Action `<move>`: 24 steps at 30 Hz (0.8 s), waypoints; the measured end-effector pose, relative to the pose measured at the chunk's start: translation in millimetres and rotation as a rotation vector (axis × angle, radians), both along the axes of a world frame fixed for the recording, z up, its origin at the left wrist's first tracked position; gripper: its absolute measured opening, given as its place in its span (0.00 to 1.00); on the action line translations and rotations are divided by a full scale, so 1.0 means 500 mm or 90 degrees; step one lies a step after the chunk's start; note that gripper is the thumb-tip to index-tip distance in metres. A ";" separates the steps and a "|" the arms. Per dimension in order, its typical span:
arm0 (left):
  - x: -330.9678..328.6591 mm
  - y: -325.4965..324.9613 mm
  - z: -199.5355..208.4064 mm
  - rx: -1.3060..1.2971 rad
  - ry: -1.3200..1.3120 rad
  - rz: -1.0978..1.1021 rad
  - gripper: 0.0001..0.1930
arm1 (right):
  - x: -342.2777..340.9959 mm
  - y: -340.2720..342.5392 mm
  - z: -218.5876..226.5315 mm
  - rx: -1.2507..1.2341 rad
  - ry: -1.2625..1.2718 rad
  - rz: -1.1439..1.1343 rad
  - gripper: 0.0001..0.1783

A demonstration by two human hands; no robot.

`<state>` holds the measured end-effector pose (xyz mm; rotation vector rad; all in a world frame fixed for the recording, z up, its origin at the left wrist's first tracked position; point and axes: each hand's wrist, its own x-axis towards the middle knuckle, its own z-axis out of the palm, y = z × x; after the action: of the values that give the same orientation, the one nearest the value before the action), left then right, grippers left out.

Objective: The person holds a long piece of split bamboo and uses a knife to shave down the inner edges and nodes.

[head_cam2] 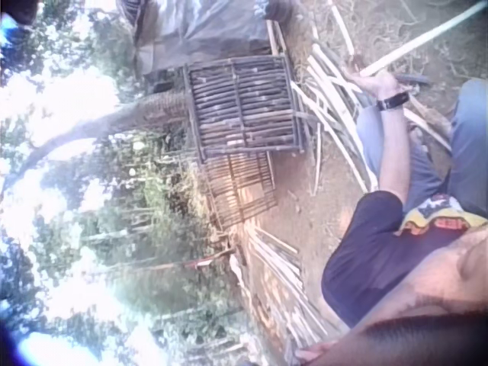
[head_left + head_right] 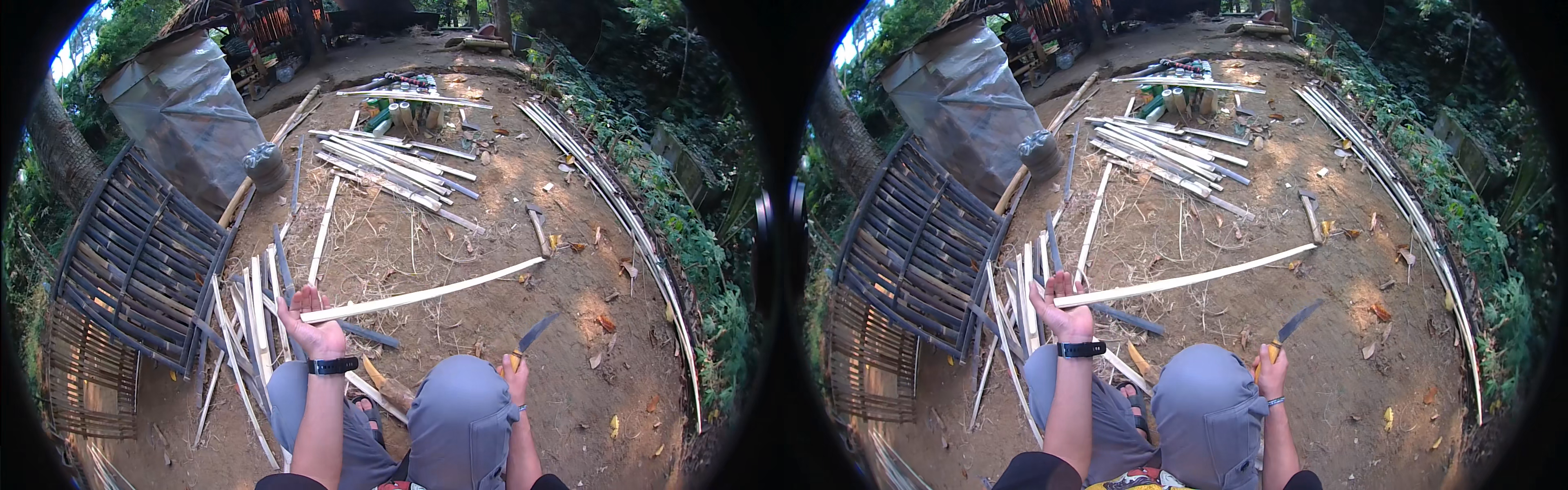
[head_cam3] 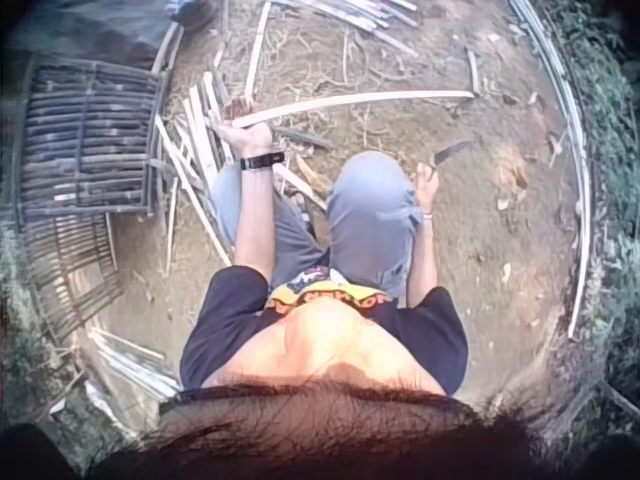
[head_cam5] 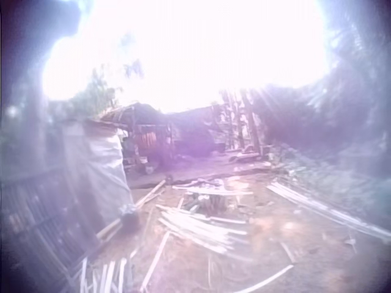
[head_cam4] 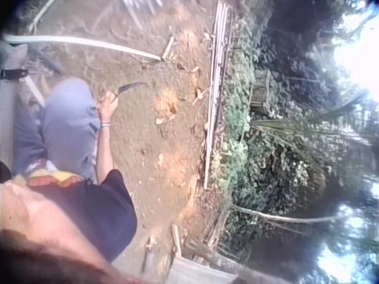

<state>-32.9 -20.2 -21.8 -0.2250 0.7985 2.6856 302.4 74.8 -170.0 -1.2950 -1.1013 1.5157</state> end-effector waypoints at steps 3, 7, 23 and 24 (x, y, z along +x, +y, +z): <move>0.001 -0.001 -0.011 -0.023 -0.001 0.018 0.20 | 0.013 -0.008 -0.051 0.003 -0.063 -0.017 0.15; 0.007 0.014 -0.032 -0.105 -0.014 0.079 0.20 | -0.016 -0.026 -0.058 0.030 -0.072 -0.004 0.15; 0.085 -0.083 0.096 0.093 0.342 -0.198 0.28 | -0.120 0.005 0.184 0.333 -0.330 0.371 0.18; 0.081 -0.082 0.091 0.116 0.385 -0.238 0.27 | -0.133 0.016 0.180 0.354 -0.354 0.393 0.18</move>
<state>7.8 -61.4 23.9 0.7369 0.6556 2.4438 236.1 82.6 -80.2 -1.0369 -2.2558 1.1114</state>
